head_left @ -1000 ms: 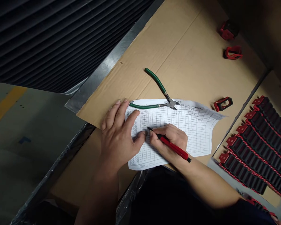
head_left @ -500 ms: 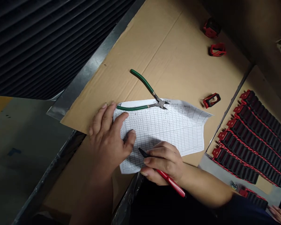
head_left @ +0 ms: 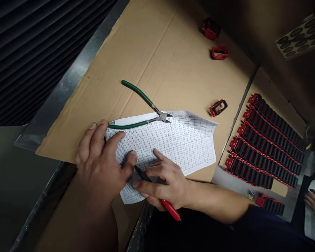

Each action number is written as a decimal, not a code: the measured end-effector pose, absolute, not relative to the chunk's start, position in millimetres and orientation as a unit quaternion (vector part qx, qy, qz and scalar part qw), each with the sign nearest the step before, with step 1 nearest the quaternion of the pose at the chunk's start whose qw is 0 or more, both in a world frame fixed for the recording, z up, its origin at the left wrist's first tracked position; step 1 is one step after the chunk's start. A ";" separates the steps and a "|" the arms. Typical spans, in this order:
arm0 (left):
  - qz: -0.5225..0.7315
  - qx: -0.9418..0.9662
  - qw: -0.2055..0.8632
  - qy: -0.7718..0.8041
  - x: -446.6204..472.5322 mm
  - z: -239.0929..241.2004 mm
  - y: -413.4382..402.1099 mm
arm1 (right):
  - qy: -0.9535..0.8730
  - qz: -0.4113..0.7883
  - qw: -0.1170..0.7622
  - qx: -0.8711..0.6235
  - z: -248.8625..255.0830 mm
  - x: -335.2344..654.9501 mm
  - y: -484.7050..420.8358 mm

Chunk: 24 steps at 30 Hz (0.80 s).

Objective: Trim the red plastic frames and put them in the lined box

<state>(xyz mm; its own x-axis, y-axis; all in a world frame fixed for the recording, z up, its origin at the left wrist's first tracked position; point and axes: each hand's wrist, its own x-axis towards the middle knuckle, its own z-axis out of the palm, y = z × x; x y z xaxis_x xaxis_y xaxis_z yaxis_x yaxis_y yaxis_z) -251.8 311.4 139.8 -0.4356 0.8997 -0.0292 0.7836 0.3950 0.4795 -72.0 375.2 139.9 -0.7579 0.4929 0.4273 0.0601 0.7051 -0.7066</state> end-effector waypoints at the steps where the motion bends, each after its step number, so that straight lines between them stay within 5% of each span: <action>1: 0.205 0.510 0.143 0.823 -251.7 140.1 311.4 | -0.869 0.349 0.305 -0.170 141.1 -70.4 375.5; 24: 0.204 0.532 0.124 0.812 -253.8 138.8 310.6 | -0.857 0.380 0.298 -0.177 156.1 -66.8 374.2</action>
<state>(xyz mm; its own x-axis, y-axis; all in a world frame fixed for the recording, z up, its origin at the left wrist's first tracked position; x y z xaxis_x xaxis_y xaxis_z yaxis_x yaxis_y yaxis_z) -253.8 310.6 138.8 -0.4033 0.9149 0.0150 0.8138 0.3511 0.4631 -66.8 374.2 156.1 -0.7594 0.5306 0.3766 0.0774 0.6484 -0.7573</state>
